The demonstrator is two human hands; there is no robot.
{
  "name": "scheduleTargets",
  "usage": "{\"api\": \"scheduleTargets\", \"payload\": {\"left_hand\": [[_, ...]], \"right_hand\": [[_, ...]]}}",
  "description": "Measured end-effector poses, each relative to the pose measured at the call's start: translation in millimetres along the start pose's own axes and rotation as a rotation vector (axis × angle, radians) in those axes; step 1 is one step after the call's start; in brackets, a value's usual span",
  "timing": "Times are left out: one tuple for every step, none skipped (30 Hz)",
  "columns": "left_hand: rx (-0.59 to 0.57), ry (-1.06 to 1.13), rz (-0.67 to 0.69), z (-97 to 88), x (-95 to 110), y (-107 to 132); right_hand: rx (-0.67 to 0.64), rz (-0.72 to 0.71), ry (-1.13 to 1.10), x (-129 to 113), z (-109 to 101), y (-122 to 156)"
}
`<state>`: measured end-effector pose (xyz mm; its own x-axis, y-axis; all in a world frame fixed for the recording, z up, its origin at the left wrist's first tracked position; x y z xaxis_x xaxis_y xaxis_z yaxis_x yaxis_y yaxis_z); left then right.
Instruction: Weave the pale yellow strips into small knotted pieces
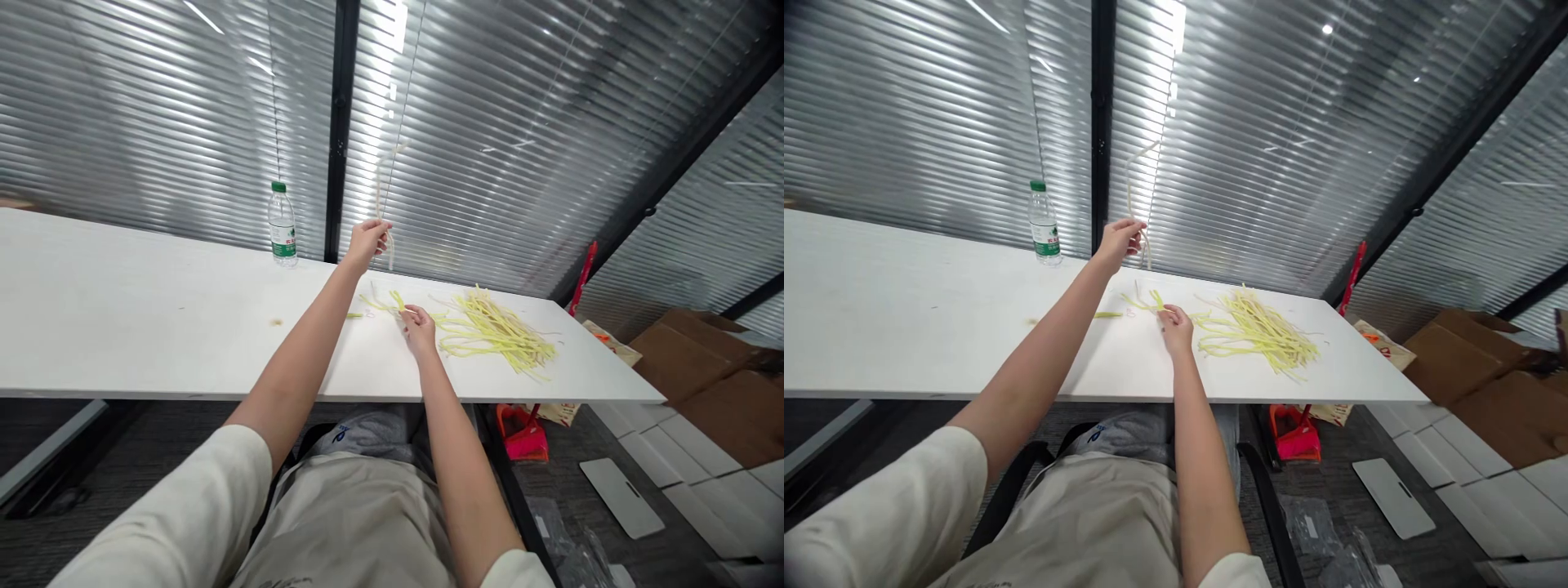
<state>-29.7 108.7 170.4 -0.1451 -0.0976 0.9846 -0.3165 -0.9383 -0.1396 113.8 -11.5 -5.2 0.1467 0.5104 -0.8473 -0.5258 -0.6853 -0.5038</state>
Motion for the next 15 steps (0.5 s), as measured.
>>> {"api": "scheduleTargets", "payload": {"left_hand": [[-0.036,0.076,-0.026,-0.4,-8.6,7.4],[-0.087,0.149,-0.039,1.0,-19.0,14.9],[-0.14,0.209,-0.067,3.7,-32.4,21.7],[-0.174,0.252,-0.108,6.6,-48.3,27.8],[-0.189,0.278,-0.161,9.8,-65.8,33.1],[-0.196,0.293,-0.222,13.9,-83.8,37.8],[-0.212,0.305,-0.286,19.5,-101.1,42.3],[-0.224,0.328,-0.332,25.1,-115.7,46.3],[-0.249,0.357,-0.363,31.4,-127.3,50.0],[-0.278,0.386,-0.383,37.6,-136.2,53.1],[-0.283,0.411,-0.397,41.6,-143.3,55.4],[-0.291,0.426,-0.411,45.3,-148.9,57.1],[-0.294,0.43,-0.417,47.9,-152.8,58.2],[-0.296,0.413,-0.411,49.9,-155.2,58.7],[-0.294,0.37,-0.396,51.6,-156.6,58.7]], "right_hand": [[-0.085,-0.001,0.012,-0.2,6.7,1.6],[-0.164,-0.003,0.028,-0.2,12.5,3.4],[-0.22,-0.008,0.049,-0.2,16.4,4.9],[-0.242,-0.015,0.071,-0.4,17.7,5.6],[-0.239,-0.022,0.089,-0.8,17.1,5.5],[-0.214,-0.029,0.097,-1.6,14.9,4.6],[-0.175,-0.037,0.093,-3.0,11.8,3.3],[-0.129,-0.038,0.074,-4.4,8.3,1.8],[-0.079,-0.04,0.035,-6.1,4.9,0.3],[-0.03,-0.039,-0.013,-7.5,1.6,-1.1],[0.014,-0.031,-0.061,-8.3,-1.4,-2.3],[0.044,-0.017,-0.1,-8.3,-3.4,-3.1],[0.066,-0.001,-0.13,-7.7,-5.0,-3.8],[0.079,0.014,-0.149,-6.8,-6.2,-4.2],[0.085,0.024,-0.16,-5.7,-7.0,-4.6]]}}
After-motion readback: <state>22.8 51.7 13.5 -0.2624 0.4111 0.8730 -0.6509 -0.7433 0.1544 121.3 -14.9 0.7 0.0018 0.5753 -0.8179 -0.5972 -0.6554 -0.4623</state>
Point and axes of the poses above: each hand's wrist, its own y-axis away from the middle knuckle, its own z-axis out of the palm, x = y × z, the point moved 7 cm from there along -y, towards the middle knuckle, and after that the axes turned 15 degrees about -z, right-handed, at the moved point
